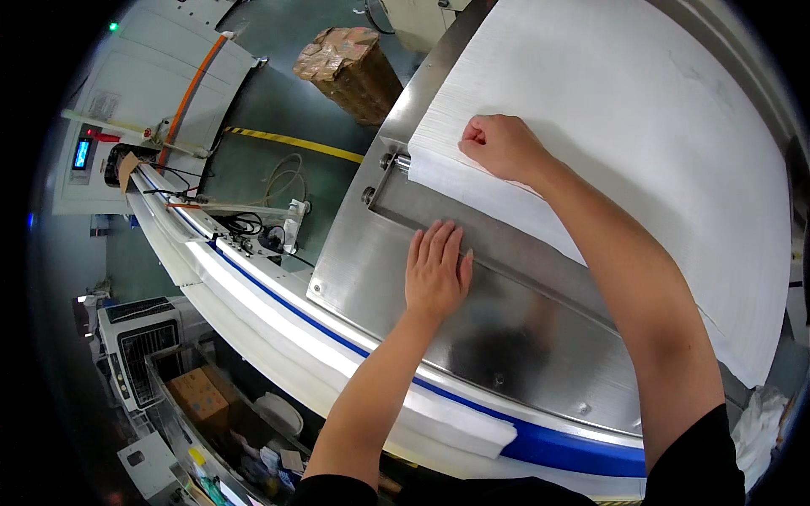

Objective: The person folds a large white sheet on a metal table in a factory. They repeatedly fold the sheet in half and smooth it with their hands.

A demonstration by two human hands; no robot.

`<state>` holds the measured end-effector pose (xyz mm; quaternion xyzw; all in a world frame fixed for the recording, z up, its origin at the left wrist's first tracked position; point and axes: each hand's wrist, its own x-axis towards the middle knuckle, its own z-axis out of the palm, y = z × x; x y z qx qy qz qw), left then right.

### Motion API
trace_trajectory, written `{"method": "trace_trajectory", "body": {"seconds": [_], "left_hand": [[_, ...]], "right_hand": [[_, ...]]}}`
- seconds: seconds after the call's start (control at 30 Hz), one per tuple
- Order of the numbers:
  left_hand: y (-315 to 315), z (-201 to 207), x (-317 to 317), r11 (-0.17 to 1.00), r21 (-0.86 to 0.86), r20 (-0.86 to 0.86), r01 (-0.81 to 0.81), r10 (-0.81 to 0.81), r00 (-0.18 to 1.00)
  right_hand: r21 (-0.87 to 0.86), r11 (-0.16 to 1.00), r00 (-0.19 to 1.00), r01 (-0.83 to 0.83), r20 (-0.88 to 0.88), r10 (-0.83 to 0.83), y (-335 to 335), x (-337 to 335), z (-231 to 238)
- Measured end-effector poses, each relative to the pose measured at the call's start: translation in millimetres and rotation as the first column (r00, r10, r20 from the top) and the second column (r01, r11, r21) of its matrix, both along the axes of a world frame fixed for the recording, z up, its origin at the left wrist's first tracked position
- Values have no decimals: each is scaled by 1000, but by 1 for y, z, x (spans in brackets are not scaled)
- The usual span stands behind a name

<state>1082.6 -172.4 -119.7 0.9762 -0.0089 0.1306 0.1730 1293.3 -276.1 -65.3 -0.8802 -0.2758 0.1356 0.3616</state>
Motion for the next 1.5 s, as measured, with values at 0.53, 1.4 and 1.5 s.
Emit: {"method": "trace_trajectory", "body": {"seconds": [0.53,1.4,1.5], "left_hand": [[28,15,65,998,-23,233,-54,58,971],[86,47,96,863,359,-33,356,-369,929],[91,58,99,840,396,-217,372,-308,926]], "right_hand": [[-88,988,985,128,126,-117,2,5,-11],[-28,970,928,240,301,-221,-64,-91,-3],[-227,855,837,466,427,-342,-156,-128,-12]]}}
